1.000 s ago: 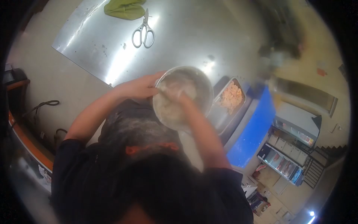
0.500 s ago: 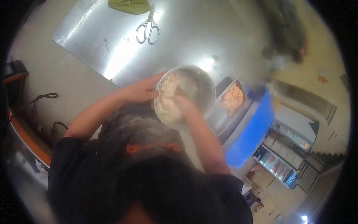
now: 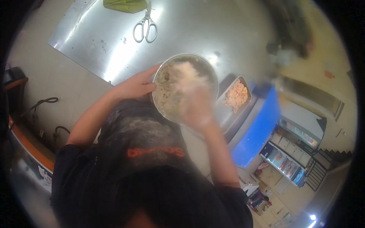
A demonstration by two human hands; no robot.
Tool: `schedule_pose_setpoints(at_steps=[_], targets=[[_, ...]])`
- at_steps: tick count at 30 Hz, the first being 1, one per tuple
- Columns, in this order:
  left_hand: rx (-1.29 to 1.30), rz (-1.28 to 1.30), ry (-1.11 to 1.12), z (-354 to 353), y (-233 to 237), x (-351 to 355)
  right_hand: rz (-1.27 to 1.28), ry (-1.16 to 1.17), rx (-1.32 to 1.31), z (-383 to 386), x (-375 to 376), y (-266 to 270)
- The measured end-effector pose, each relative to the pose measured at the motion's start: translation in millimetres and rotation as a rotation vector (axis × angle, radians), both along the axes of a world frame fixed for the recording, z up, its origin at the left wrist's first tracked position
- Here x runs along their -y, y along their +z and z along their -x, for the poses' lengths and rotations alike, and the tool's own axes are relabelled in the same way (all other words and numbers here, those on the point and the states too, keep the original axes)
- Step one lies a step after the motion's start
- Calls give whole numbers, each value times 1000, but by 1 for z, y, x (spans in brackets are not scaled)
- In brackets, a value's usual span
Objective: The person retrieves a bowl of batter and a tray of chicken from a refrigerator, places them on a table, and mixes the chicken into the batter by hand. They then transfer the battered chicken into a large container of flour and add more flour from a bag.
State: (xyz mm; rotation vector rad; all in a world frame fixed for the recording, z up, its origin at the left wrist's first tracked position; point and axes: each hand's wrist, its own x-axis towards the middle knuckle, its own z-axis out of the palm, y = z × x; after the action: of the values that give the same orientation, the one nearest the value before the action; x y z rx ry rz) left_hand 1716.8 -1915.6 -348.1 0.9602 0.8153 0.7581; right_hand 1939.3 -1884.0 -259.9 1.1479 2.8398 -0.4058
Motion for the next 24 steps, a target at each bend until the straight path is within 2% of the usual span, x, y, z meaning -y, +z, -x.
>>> schedule_pose_setpoints(at_steps=[3, 4, 7, 9, 11, 13, 15, 16, 19, 20, 22, 23, 24], targets=[[-51, -89, -3, -4, -8, 5, 691, 53, 226, -32, 1, -46], [-47, -117, 23, -2, -11, 1, 776, 60, 242, -31, -21, -31], [12, -138, 37, -3, -15, -2, 938, -250, 168, 11, -69, -7], [6, -106, 4, -5, -19, -6, 664, -625, 113, 14, -67, -90], [18, -81, -4, -8, -17, -7, 743, -610, -250, 9, -42, -157], [51, -95, 11, 3, -10, -7, 852, -305, -195, 17, -50, -150], [-3, -63, -33, 7, -13, -1, 941, 236, 281, 10, -75, -96], [-14, -52, -28, 11, -13, -5, 707, 236, 422, 17, -70, -56], [14, 30, -49, 14, -6, -9, 780, 144, 538, -7, -36, -83], [-13, -26, -28, 9, -10, -10, 688, -17, 418, -18, -11, -116], [-76, -152, 8, -1, -20, -14, 197, -251, 128, 9, 21, -146], [-69, -117, 1, -4, -16, -8, -43, -379, -4, 12, 36, -151], [-74, -100, 8, -1, -11, -8, 99, -386, -12, 5, 17, -155]])
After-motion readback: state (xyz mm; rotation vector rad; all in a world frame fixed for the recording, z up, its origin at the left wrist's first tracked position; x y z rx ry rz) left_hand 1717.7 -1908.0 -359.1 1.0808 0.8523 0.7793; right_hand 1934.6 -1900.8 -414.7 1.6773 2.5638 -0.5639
